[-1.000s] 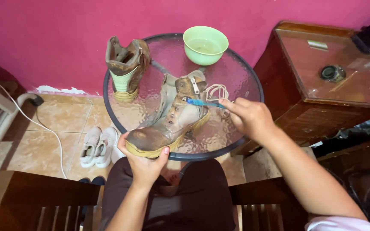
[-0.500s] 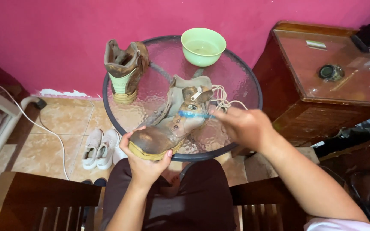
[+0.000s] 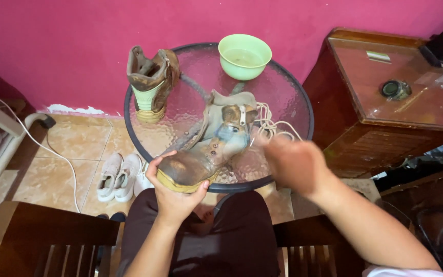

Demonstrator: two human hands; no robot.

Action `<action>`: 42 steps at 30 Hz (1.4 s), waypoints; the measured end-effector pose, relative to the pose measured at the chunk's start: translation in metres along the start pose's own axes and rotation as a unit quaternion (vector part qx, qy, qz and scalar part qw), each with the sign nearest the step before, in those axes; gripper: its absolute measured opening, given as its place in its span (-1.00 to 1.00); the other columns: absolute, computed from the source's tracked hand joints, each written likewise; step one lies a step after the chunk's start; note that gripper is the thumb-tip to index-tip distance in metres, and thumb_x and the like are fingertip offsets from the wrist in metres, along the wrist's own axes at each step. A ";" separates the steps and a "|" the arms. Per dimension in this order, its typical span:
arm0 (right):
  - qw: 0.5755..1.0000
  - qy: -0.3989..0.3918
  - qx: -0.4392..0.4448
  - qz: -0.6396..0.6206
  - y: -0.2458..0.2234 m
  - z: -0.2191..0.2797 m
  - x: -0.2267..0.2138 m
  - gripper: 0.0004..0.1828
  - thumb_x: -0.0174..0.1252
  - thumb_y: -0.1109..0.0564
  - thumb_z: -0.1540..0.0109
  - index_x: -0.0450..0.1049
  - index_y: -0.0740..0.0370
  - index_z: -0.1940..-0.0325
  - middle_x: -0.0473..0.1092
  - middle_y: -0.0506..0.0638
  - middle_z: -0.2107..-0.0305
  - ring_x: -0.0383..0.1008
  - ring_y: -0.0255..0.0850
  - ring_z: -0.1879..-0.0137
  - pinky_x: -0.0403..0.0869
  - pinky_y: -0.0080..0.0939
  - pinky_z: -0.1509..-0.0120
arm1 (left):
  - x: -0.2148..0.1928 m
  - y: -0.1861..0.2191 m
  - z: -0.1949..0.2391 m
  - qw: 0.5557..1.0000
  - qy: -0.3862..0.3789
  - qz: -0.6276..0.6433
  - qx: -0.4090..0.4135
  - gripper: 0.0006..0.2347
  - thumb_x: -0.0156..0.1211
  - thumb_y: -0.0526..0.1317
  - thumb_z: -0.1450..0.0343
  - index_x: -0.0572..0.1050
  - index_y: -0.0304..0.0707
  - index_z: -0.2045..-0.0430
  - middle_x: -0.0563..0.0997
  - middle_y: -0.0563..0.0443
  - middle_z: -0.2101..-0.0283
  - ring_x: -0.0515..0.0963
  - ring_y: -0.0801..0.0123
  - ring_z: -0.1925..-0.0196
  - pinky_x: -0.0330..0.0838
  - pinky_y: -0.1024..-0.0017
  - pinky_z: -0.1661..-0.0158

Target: The person scrubs a brown hiking boot with a toothbrush, repeatedly dipping the brush into a bowl of water. They clean the toe, sides, and upper parts of the boot while holding it on a glass table.

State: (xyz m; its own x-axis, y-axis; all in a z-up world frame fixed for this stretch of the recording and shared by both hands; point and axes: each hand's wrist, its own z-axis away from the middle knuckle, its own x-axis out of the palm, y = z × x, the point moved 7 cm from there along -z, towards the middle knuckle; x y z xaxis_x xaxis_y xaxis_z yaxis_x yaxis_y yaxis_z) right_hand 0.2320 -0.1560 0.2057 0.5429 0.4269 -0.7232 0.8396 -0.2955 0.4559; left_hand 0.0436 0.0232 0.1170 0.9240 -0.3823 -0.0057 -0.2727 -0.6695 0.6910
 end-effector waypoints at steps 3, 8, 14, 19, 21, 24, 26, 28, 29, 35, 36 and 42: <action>0.961 -0.053 0.004 -0.273 -0.015 -0.008 -0.017 -0.77 0.03 0.05 -0.25 0.55 -0.07 0.07 0.37 -0.08 0.56 0.51 0.03 0.47 0.46 -0.11 0.44 | -0.003 -0.007 0.002 1.000 0.004 0.001 0.000 -0.10 0.64 -0.14 -0.03 0.03 -0.38 -0.12 0.48 -0.39 -0.10 0.49 -0.08 -0.14 0.29 0.01 -0.14; 0.986 -0.057 0.048 -0.147 -0.004 -0.016 -0.008 -0.88 0.11 0.01 -0.23 0.57 -0.12 0.25 0.39 -0.07 0.56 0.50 0.00 0.48 0.45 0.00 0.36 | -0.004 -0.007 0.004 1.000 -0.004 0.004 -0.023 -0.10 0.63 -0.13 -0.05 0.01 -0.38 -0.13 0.48 -0.39 -0.11 0.50 -0.09 -0.14 0.29 -0.01 -0.12; 0.968 -0.093 0.020 -0.232 -0.009 -0.016 0.002 -0.81 0.02 -0.03 -0.26 0.55 -0.22 0.16 0.40 -0.17 0.57 0.52 -0.11 0.46 0.47 -0.14 0.37 | -0.004 -0.012 0.001 1.000 -0.008 0.002 -0.005 -0.08 0.64 -0.13 -0.02 0.01 -0.37 -0.13 0.47 -0.40 -0.13 0.50 -0.09 -0.15 0.28 0.01 -0.14; 0.957 -0.097 0.005 -0.273 -0.021 -0.017 -0.010 -0.81 0.04 0.05 -0.27 0.60 -0.07 0.21 0.50 -0.06 0.51 0.57 0.02 0.37 0.50 0.00 0.34 | -0.004 -0.008 0.003 1.000 -0.012 0.007 -0.014 -0.10 0.63 -0.14 -0.04 0.01 -0.38 -0.12 0.47 -0.41 -0.12 0.51 -0.12 -0.14 0.29 -0.02 -0.14; 0.966 -0.060 0.032 -0.251 -0.012 -0.017 0.004 -0.83 0.06 0.01 -0.28 0.59 -0.08 0.22 0.45 -0.04 0.53 0.54 0.04 0.39 0.48 0.02 0.33 | -0.004 -0.009 0.005 1.000 -0.011 0.001 -0.020 -0.09 0.64 -0.12 -0.04 0.01 -0.38 -0.12 0.47 -0.39 -0.13 0.50 -0.09 -0.15 0.29 -0.02 -0.14; 0.973 -0.012 0.075 -0.217 -0.001 -0.008 0.023 -0.84 0.09 -0.04 -0.28 0.57 -0.10 0.24 0.38 -0.02 0.55 0.48 0.06 0.43 0.45 0.06 0.32 | -0.004 -0.014 0.006 0.998 -0.015 -0.010 -0.063 -0.07 0.63 -0.15 -0.06 -0.02 -0.37 -0.17 0.47 -0.41 -0.15 0.52 -0.10 -0.10 0.32 0.00 -0.09; 0.963 -0.031 0.046 -0.264 -0.015 -0.008 0.008 -0.81 0.06 -0.01 -0.27 0.57 -0.18 0.10 0.42 -0.10 0.53 0.54 -0.01 0.38 0.49 -0.02 0.31 | -0.002 -0.019 0.006 0.998 -0.007 0.002 -0.066 -0.06 0.63 -0.15 -0.05 -0.02 -0.35 -0.18 0.47 -0.39 -0.16 0.52 -0.05 -0.09 0.32 0.02 -0.09; 0.946 -0.056 0.021 -0.319 -0.024 -0.005 0.018 -0.69 0.04 0.03 -0.26 0.56 -0.25 -0.04 0.46 -0.19 0.51 0.59 -0.08 0.33 0.53 -0.11 0.29 | -0.004 -0.022 0.008 0.997 -0.005 0.006 -0.076 -0.06 0.63 -0.15 -0.05 -0.03 -0.34 -0.19 0.48 -0.37 -0.16 0.53 -0.01 -0.08 0.32 0.03 -0.09; 0.981 -0.035 0.062 -0.183 -0.012 -0.002 0.031 -0.81 0.06 -0.08 -0.24 0.54 -0.32 0.12 0.39 -0.22 0.55 0.51 -0.12 0.40 0.49 -0.11 0.28 | -0.004 -0.022 0.008 0.997 -0.005 0.002 -0.079 -0.06 0.64 -0.15 -0.05 -0.02 -0.35 -0.18 0.48 -0.38 -0.16 0.53 -0.02 -0.08 0.33 0.04 -0.09; 0.962 -0.073 0.016 -0.264 -0.022 -0.012 0.001 -0.83 0.07 0.04 -0.24 0.59 -0.04 0.23 0.48 -0.05 0.50 0.56 0.03 0.35 0.49 0.01 0.28 | -0.004 -0.013 0.002 0.998 -0.006 -0.006 -0.065 -0.05 0.65 -0.15 -0.04 -0.01 -0.36 -0.18 0.47 -0.40 -0.16 0.52 -0.07 -0.08 0.33 0.03 -0.09; 0.954 -0.068 0.014 -0.292 -0.023 -0.006 0.006 -0.84 0.05 0.04 -0.22 0.57 -0.07 0.28 0.44 -0.09 0.54 0.53 0.03 0.39 0.45 0.02 0.33 | -0.006 -0.014 0.004 0.998 -0.006 -0.005 -0.063 -0.05 0.66 -0.15 -0.03 0.00 -0.37 -0.17 0.47 -0.41 -0.14 0.52 -0.09 -0.07 0.34 0.01 -0.09; 0.953 -0.038 0.020 -0.301 -0.028 -0.013 -0.009 -0.84 0.08 0.03 -0.22 0.59 -0.11 0.25 0.45 -0.16 0.51 0.53 -0.09 0.39 0.47 -0.11 0.38 | -0.002 -0.015 0.003 0.997 0.000 0.000 -0.075 -0.05 0.66 -0.15 -0.02 0.00 -0.35 -0.18 0.49 -0.37 -0.14 0.53 -0.04 -0.06 0.35 0.04 -0.07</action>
State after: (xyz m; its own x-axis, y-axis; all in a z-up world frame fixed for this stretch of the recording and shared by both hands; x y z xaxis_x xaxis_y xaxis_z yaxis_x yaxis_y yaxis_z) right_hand 0.2035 -0.1409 0.2063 -0.0408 0.4667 -0.8835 0.9961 -0.0502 -0.0725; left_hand 0.0455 0.0321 0.1042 0.9240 -0.3823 -0.0069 -0.2286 -0.5667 0.7916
